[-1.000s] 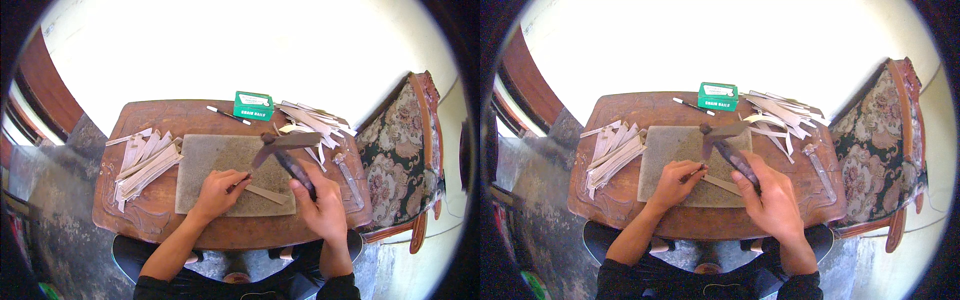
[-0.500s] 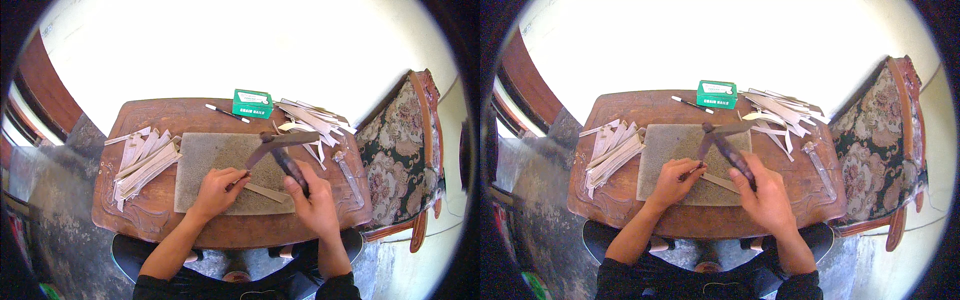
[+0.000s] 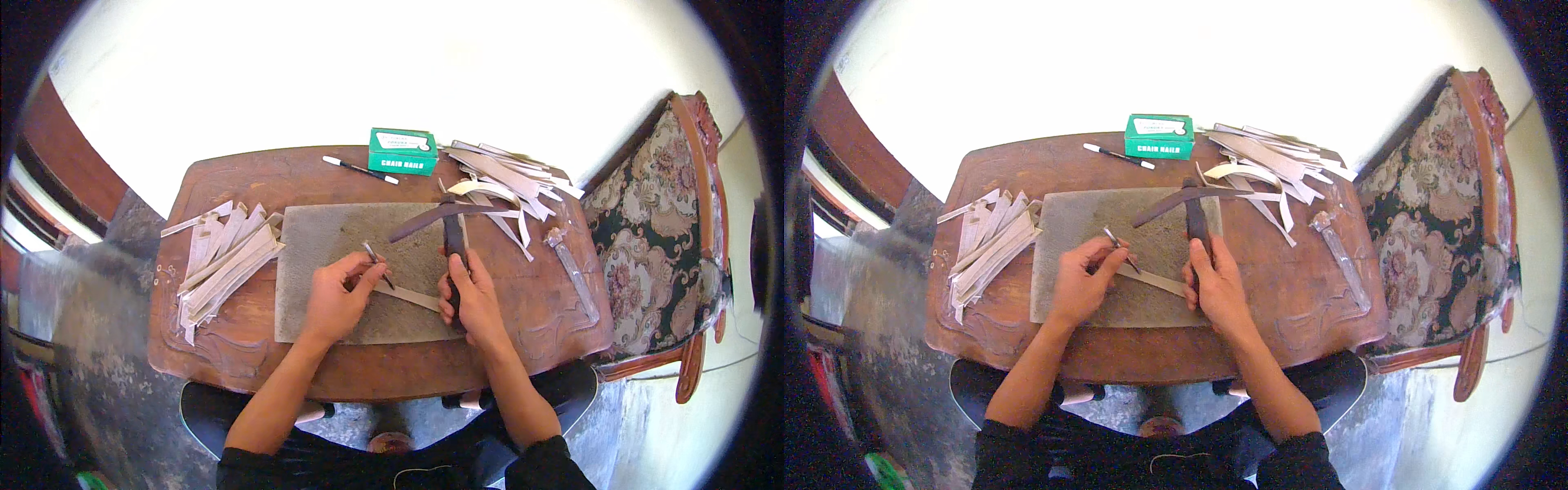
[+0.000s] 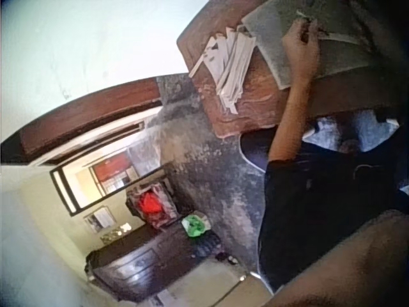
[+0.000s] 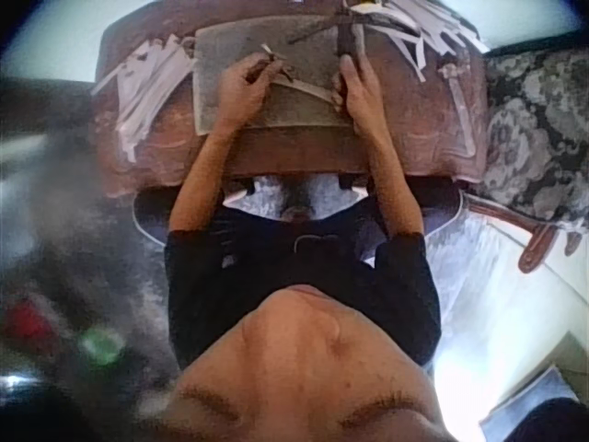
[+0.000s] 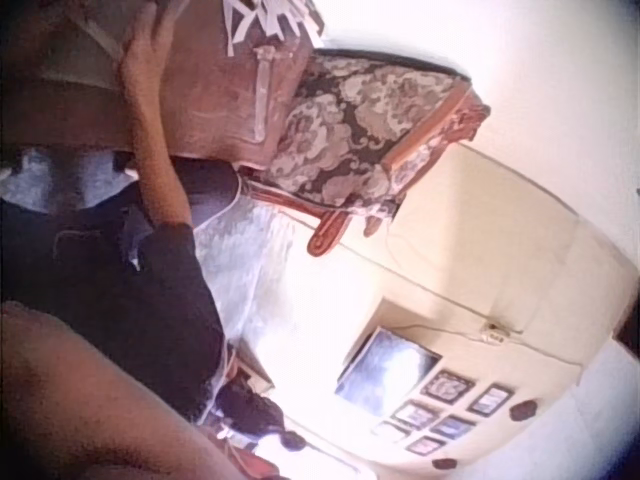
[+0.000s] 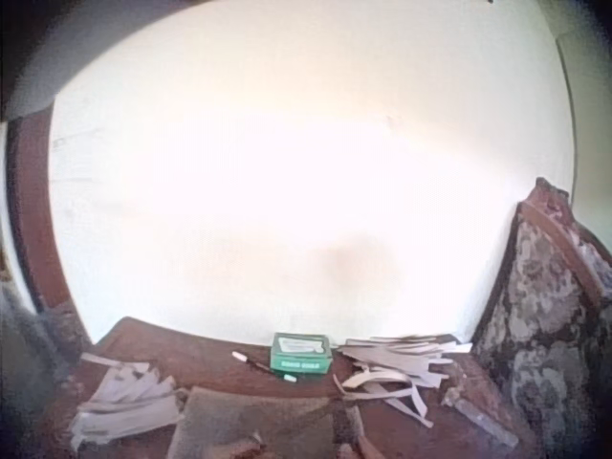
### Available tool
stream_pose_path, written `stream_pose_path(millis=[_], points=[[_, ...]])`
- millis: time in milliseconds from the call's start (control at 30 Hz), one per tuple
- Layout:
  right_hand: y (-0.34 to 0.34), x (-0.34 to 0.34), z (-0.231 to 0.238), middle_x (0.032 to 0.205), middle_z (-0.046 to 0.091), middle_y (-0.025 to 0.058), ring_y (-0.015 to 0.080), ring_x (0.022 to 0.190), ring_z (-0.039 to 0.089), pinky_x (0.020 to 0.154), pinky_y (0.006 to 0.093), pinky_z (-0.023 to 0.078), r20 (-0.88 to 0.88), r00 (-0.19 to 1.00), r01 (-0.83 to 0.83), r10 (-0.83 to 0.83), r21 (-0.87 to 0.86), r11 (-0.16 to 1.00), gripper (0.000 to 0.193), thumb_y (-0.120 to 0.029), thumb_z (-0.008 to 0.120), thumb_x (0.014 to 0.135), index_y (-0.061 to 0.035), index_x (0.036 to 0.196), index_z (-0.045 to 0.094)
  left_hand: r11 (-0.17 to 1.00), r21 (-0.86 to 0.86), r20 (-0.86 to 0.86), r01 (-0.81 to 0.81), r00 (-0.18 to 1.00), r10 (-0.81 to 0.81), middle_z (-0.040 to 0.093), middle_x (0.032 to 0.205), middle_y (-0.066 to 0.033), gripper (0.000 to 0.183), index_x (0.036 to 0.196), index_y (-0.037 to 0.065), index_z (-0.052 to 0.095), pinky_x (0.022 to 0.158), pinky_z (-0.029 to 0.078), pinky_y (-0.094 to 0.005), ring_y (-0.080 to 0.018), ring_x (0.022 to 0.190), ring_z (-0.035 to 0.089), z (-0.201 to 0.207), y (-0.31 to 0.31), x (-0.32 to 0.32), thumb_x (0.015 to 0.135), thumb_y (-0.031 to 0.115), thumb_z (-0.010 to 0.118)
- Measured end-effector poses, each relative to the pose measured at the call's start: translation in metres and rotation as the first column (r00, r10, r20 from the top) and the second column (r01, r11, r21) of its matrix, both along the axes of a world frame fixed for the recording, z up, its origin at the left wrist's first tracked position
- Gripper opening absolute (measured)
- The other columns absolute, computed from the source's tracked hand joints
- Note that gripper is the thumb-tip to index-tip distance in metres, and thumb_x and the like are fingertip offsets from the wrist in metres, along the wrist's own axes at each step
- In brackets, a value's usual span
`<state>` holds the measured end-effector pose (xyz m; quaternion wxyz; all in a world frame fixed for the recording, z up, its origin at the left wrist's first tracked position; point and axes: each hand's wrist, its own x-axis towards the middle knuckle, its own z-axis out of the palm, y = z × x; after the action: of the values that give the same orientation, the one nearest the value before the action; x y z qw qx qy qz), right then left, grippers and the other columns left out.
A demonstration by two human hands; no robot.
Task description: The person uses a hammer to tap a small wooden piece on a sanding block, then sets the hammer aside. They pick up a marker and draw a line on the wooden piece.
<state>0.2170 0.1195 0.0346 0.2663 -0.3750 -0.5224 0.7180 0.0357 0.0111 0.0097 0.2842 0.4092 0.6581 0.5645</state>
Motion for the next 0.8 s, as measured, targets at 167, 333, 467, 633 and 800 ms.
stream_pose_path(millis=[167, 333, 467, 633, 800], points=[[-0.001, 0.0, -0.002, 0.07, 0.047, -0.001, 0.0076, 0.049, 0.044, 0.044, 0.0251, 0.037, 0.055, 0.998, -0.017, 0.016, 0.028, 0.999, 0.037, -0.037, 0.053, 0.108, -0.0089, 0.132, 0.054, 0.999, 0.029, 0.007, 0.043, 0.999, -0.043, 0.076, 0.084, -0.0047, 0.017, 0.104, -0.001, 0.072, 0.056, 0.043, -0.0247, -0.0054, 0.06, 0.054, 0.003, 0.0, 0.002, 0.098, 0.016, 0.068], [0.001, 0.001, -0.003, 0.07, 0.048, -0.0008, 0.0077, 0.05, 0.045, 0.043, 0.0254, 0.037, 0.034, 0.999, -0.043, 0.042, 0.048, 0.998, 0.038, -0.037, 0.053, 0.107, -0.0073, 0.13, 0.053, 0.997, 0.061, -0.081, 0.045, 0.996, -0.04, 0.077, 0.084, -0.0071, 0.018, 0.102, -0.001, 0.072, 0.056, 0.045, -0.0263, -0.0062, 0.06, 0.056, -0.004, 0.002, 0.001, 0.097, 0.016, 0.069], [0.001, 0.001, -0.003, 0.07, 0.047, -0.0011, 0.0073, 0.049, 0.044, 0.043, 0.0244, 0.037, 0.034, 0.999, -0.04, 0.039, 0.046, 0.998, 0.036, -0.035, 0.052, 0.108, -0.0085, 0.132, 0.054, 0.997, -0.002, -0.174, 0.083, 0.981, -0.082, 0.078, 0.089, -0.0054, 0.016, 0.104, 0.0, 0.073, 0.054, 0.048, -0.025, -0.0062, 0.067, 0.063, -0.003, 0.001, -0.001, 0.098, 0.015, 0.069], [0.001, 0.0, -0.002, 0.07, 0.047, -0.0013, 0.0071, 0.049, 0.044, 0.044, 0.0238, 0.038, 0.036, 0.998, -0.044, 0.042, 0.043, 0.998, 0.036, -0.033, 0.051, 0.108, -0.009, 0.134, 0.054, 0.998, 0.029, -0.439, 0.048, 0.898, -0.03, 0.076, 0.085, -0.0107, 0.014, 0.099, 0.003, 0.076, 0.06, 0.049, -0.0325, -0.0175, 0.064, 0.067, 0.005, -0.001, 0.005, 0.092, 0.016, 0.074], [0.002, 0.0, -0.004, 0.069, 0.047, -0.0013, 0.0073, 0.049, 0.044, 0.044, 0.0242, 0.037, 0.055, 0.998, -0.04, 0.037, 0.057, 0.998, 0.036, -0.033, 0.052, 0.108, -0.0092, 0.134, 0.054, 0.987, 0.147, -0.63, 0.068, 0.776, 0.04, 0.076, 0.091, -0.0119, 0.016, 0.1, 0.005, 0.076, 0.069, 0.049, -0.0369, -0.0268, 0.072, 0.07, 0.006, -0.003, 0.016, 0.089, 0.016, 0.076]])
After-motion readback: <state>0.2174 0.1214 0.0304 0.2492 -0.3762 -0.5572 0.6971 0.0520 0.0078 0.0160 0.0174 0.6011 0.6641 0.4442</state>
